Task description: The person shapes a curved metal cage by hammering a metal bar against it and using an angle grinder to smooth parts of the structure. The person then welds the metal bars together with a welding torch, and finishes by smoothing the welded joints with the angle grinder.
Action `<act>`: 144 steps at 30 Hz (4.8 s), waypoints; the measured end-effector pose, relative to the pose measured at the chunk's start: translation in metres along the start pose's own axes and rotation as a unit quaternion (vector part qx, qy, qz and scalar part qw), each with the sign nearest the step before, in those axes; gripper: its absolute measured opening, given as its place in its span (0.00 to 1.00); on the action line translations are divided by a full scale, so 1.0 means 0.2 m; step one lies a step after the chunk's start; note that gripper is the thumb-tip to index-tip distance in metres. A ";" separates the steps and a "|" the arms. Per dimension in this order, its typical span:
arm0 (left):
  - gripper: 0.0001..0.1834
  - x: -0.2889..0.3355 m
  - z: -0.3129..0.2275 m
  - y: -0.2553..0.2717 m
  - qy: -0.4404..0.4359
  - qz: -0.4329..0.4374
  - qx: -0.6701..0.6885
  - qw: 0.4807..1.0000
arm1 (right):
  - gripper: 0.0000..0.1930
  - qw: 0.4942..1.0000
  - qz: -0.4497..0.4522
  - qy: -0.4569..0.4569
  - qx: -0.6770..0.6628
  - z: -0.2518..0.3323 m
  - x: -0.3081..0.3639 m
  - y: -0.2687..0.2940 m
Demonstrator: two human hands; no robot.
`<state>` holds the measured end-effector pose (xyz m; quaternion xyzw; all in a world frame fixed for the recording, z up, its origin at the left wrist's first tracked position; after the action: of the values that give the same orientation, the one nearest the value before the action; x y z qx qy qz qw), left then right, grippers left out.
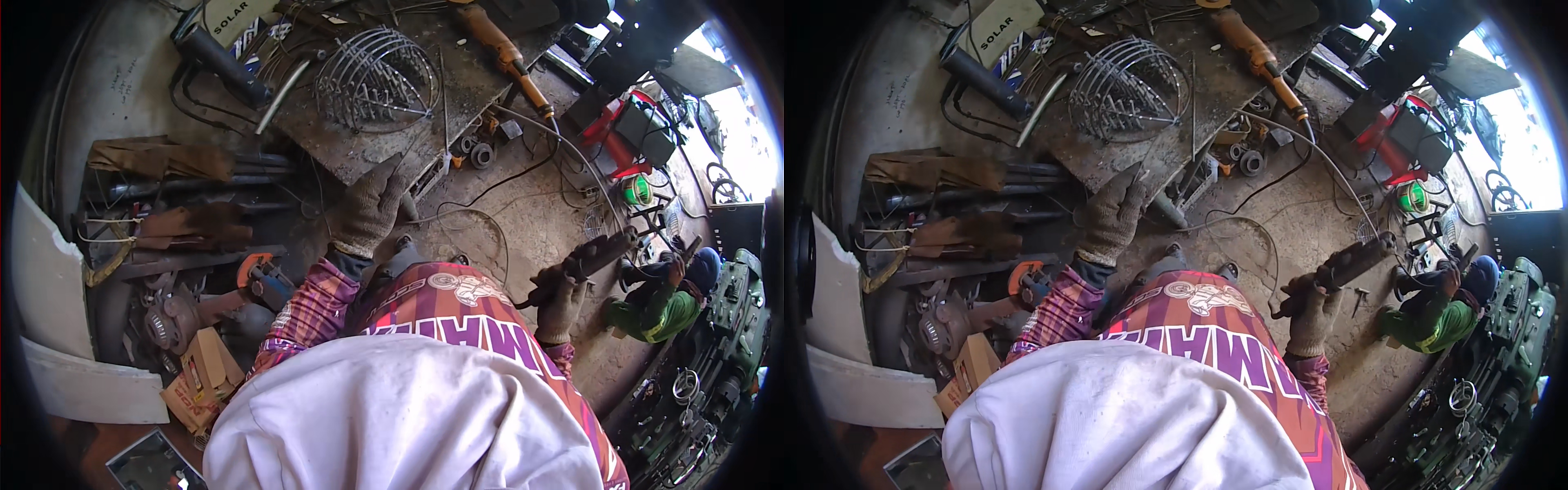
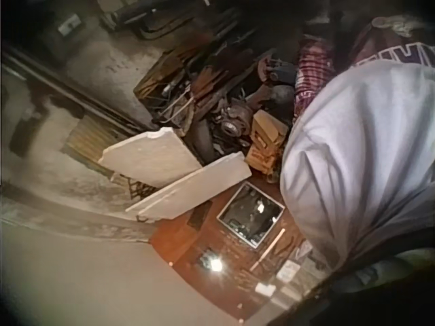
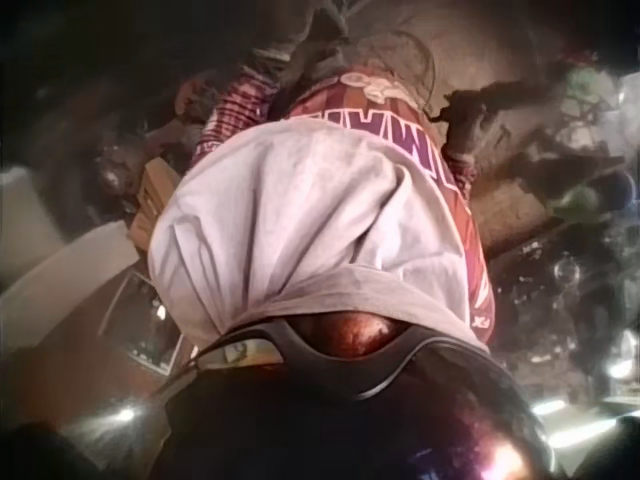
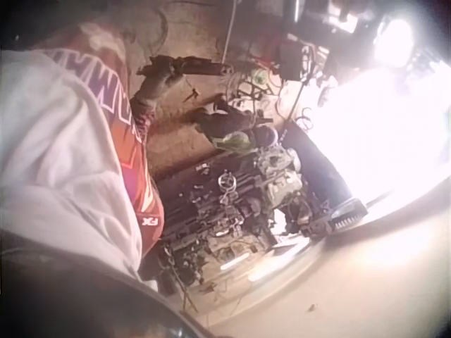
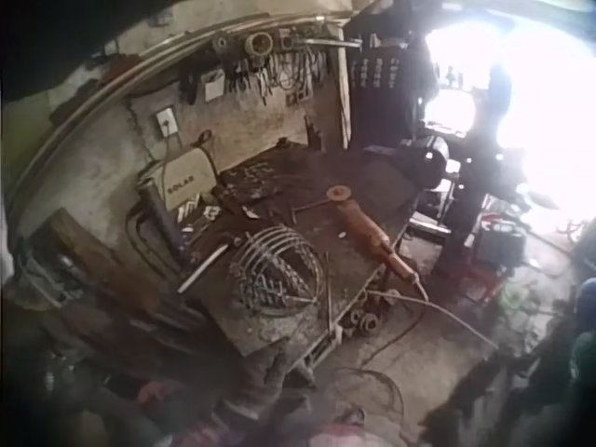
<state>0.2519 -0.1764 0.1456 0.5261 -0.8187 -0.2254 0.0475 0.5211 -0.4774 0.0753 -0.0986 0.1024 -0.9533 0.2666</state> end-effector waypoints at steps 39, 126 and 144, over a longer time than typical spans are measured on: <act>0.14 -0.37 0.43 0.72 -0.171 0.162 -0.219 0.947 | 0.34 0.980 -0.189 -0.048 0.027 -0.37 0.95 -0.98; 0.14 -0.37 0.38 0.69 -0.197 0.143 -0.207 0.948 | 0.37 0.970 -0.232 -0.059 0.033 -0.39 0.96 -0.95; 0.13 -0.36 0.41 0.71 -0.213 0.132 -0.218 0.943 | 0.28 0.977 -0.206 -0.041 0.028 -0.38 0.93 -0.94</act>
<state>0.1387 -0.0383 0.1426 0.3297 -0.8026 -0.4969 0.0147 0.2550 -0.4083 0.0741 -0.1489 0.0423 -0.9854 0.0716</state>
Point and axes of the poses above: each hand's wrist, its own x-axis away from the middle knuckle, its own y-axis out of the back of the hand, z = x × y, the point moved 10 cm from there along -x, towards the middle knuckle, and after that the axes turned 6 degrees about -z, right-handed, at the moved point
